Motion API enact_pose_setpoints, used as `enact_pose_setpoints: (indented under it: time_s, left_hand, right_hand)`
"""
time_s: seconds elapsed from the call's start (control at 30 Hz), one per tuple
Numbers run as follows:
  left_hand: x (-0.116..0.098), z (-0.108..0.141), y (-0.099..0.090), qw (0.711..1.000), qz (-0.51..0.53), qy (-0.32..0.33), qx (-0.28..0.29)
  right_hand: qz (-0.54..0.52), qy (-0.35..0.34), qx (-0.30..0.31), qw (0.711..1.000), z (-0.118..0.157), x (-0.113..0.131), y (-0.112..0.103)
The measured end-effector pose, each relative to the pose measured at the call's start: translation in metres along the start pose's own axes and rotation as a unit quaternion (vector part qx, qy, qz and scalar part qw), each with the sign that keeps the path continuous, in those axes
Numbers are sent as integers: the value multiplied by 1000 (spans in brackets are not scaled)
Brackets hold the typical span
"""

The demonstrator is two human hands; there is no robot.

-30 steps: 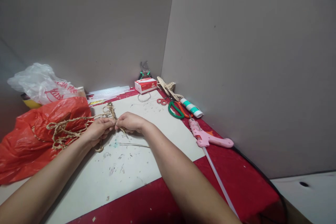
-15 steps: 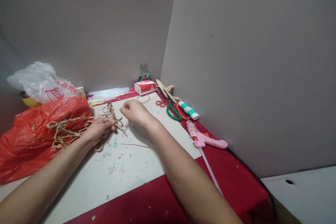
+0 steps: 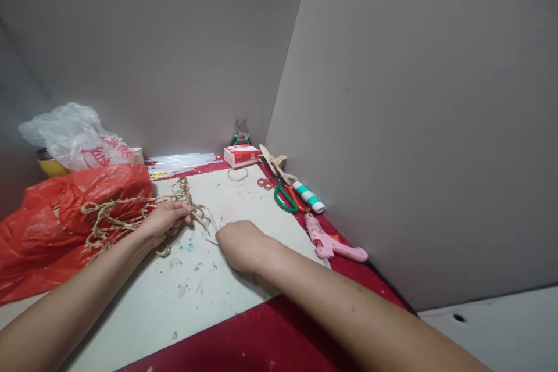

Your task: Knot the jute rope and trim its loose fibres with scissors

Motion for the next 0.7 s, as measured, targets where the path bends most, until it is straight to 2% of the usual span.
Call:
enact_pose_setpoints:
  time_s: [0.07, 0.13, 0.17, 0.23, 0.3, 0.33, 0.4, 0.43, 0.57, 0.63, 0.7]
  left_hand:
    - [1, 0, -1, 1000, 1, 0, -4]
    - [1, 1, -2, 1000, 3, 2, -9]
    - [1, 1, -2, 1000, 3, 3, -9]
    - [1, 2, -1, 1000, 6, 6, -9]
    - [1, 3, -2, 1000, 12, 10, -13]
    - [0, 3, -3, 1000, 15, 11, -15]
    - [0, 3, -4, 1000, 22, 14, -18]
    - [0, 3, -4, 999, 24, 14, -18]
    - [1, 1, -4, 999, 36, 11, -12]
    - [1, 1, -3, 999, 41, 10, -7]
    - [2, 1, -2, 999, 44, 7, -3]
  right_hand:
    - [-57, -20, -26, 998, 3, -2, -2]
    - [-199, -42, -12, 979, 5, -2, -5]
    - [-289, -49, 11, 956, 5, 0, -4]
    - [-453, -51, 54, 888, 3, 6, -3]
    - [-545, -49, 57, 835, -3, 12, -4]
    - [-564, -48, 45, 823, -9, 13, -4]
    - [-567, -45, 13, 822, -21, 14, -1]
    - [-553, -42, -15, 832, -28, 12, -1]
    - [-404, -44, -207, 890, -41, -5, -17]
    - [-342, -40, -255, 904, -41, -10, -22]
    - [-318, -26, -274, 907, -39, -16, -23]
Point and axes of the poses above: each hand's wrist, its own z-axis away from the middle knuckle, its own y-axis out of the palm, x = y × z, the point moved 9 cm from there along -z, towards the middle knuckle, and after that the axes turned 11 degrees about -z, right-handed, at the moved point
